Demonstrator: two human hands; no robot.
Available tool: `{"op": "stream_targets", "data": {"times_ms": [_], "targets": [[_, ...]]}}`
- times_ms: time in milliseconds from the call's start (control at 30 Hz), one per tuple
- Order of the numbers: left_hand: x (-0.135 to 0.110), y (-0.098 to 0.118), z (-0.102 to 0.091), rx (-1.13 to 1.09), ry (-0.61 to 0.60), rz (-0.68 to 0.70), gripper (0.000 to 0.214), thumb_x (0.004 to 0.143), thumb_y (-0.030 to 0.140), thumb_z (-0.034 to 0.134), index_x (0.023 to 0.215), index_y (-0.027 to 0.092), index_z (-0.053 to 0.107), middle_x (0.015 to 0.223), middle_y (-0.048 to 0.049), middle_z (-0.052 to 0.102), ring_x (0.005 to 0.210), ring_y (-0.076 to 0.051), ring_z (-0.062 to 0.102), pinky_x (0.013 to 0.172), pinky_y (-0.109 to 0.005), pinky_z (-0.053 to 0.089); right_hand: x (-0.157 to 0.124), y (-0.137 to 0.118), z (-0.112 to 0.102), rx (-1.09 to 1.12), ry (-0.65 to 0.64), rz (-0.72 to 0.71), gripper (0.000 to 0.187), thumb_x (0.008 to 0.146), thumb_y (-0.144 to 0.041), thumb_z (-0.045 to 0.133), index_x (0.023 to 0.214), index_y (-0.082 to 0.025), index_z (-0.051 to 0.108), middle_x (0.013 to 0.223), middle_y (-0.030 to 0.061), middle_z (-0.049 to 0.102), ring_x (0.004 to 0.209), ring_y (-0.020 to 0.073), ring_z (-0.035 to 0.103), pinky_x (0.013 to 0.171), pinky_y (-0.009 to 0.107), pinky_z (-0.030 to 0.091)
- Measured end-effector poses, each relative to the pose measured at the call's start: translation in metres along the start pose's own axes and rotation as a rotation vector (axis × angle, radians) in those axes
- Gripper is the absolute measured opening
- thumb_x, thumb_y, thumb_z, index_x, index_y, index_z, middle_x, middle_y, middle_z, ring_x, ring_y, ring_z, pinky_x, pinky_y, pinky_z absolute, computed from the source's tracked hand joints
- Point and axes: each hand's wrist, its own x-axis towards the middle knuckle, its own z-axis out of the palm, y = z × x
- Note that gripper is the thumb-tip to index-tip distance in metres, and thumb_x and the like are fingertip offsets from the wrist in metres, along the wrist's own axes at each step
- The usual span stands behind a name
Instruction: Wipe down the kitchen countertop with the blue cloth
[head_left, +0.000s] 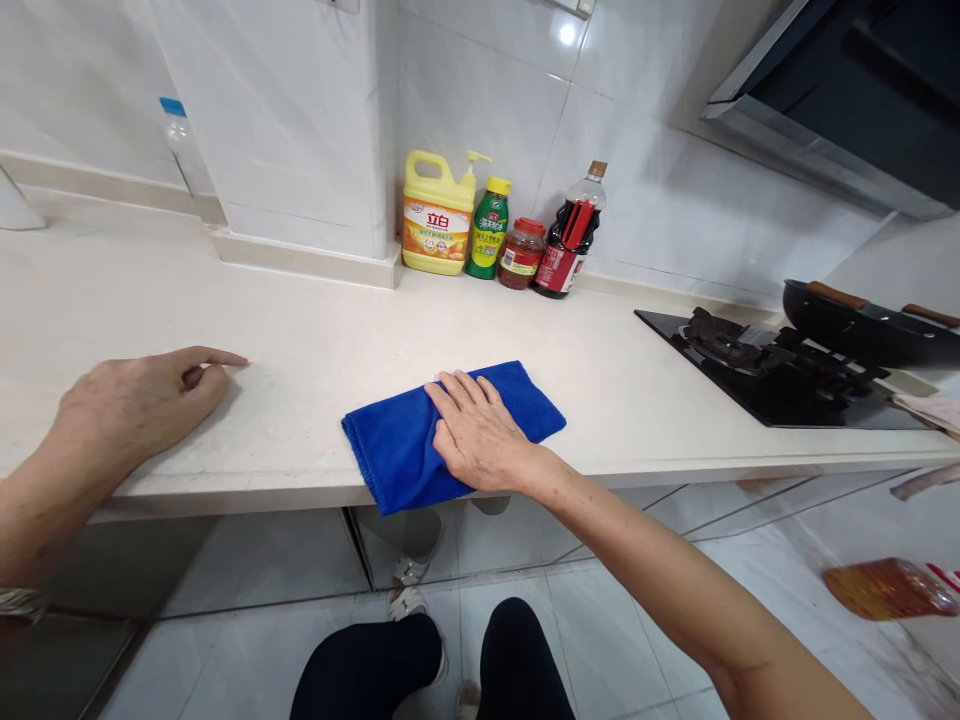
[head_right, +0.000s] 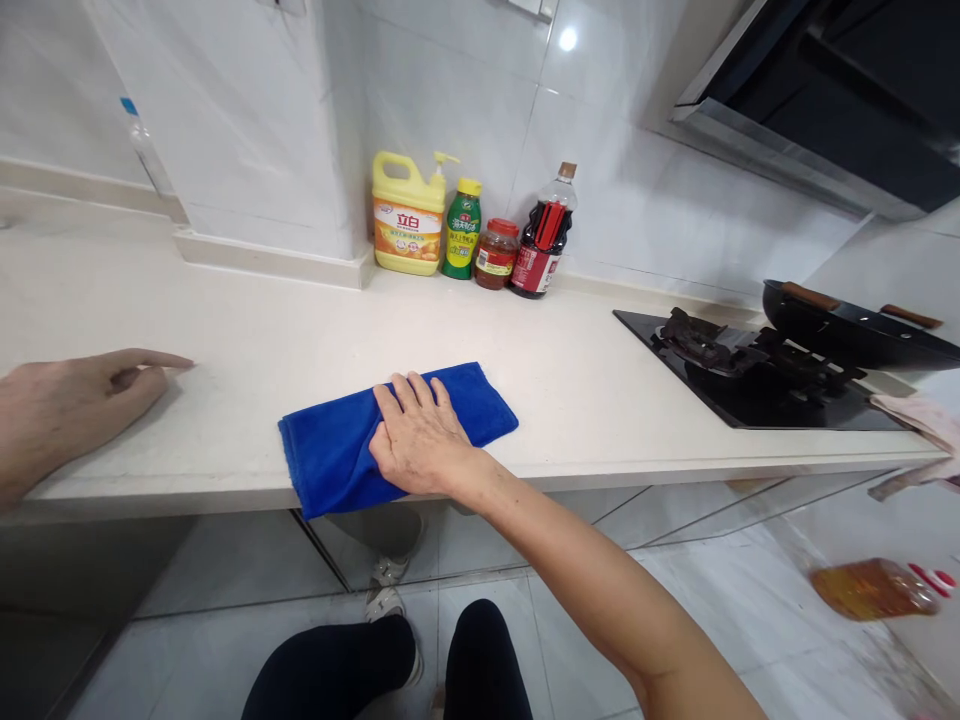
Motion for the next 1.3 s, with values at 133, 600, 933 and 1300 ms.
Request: {"op": "stream_targets", "data": {"times_ms": [133, 600, 933, 1300], "targets": [[-0.001, 0.001, 0.0, -0.009, 0.018, -0.007, 0.056, 0.09, 0.055, 0.028, 0.128, 0.036, 0.066, 0.094, -0.007, 0.069, 0.086, -0.031, 0.058, 0.073, -0.038, 0.044, 0.016, 0.002, 0.001, 0.008, -0.018, -0.038, 0.061, 0.101, -0.032, 0.027, 0.158, -0.01, 0.032, 0.167, 0.0147, 0.029, 0.155, 0.0306, 0.021, 0.127, 0.054, 0.017], [0.001, -0.003, 0.004, -0.065, 0.021, -0.011, 0.048, 0.09, 0.05, 0.037, 0.125, 0.038, 0.067, 0.085, -0.0013, 0.068, 0.078, -0.025, 0.055, 0.071, -0.034, 0.039, 0.075, 0.024, 0.006, 0.075, -0.03, -0.034, 0.06, 0.1, -0.032, 0.028, 0.158, -0.016, 0.034, 0.167, 0.0108, 0.03, 0.155, 0.0261, 0.022, 0.128, 0.05, 0.016], [-0.003, 0.001, -0.001, -0.088, 0.041, -0.037, 0.048, 0.086, 0.049, 0.04, 0.122, 0.037, 0.069, 0.082, -0.0009, 0.067, 0.077, -0.026, 0.055, 0.07, -0.034, 0.04, 0.088, 0.048, 0.006, 0.109, -0.005, -0.005, 0.059, 0.1, -0.035, 0.03, 0.156, -0.018, 0.038, 0.166, 0.0077, 0.033, 0.154, 0.0228, 0.024, 0.129, 0.047, 0.015], [0.004, -0.004, 0.003, -0.067, 0.015, -0.063, 0.048, 0.087, 0.053, 0.039, 0.123, 0.04, 0.068, 0.08, 0.0008, 0.069, 0.08, -0.027, 0.06, 0.07, -0.035, 0.042, 0.096, 0.089, 0.007, 0.087, 0.039, 0.109, 0.059, 0.099, -0.036, 0.03, 0.155, -0.018, 0.04, 0.164, 0.0085, 0.036, 0.152, 0.0243, 0.029, 0.127, 0.047, 0.02]]}}
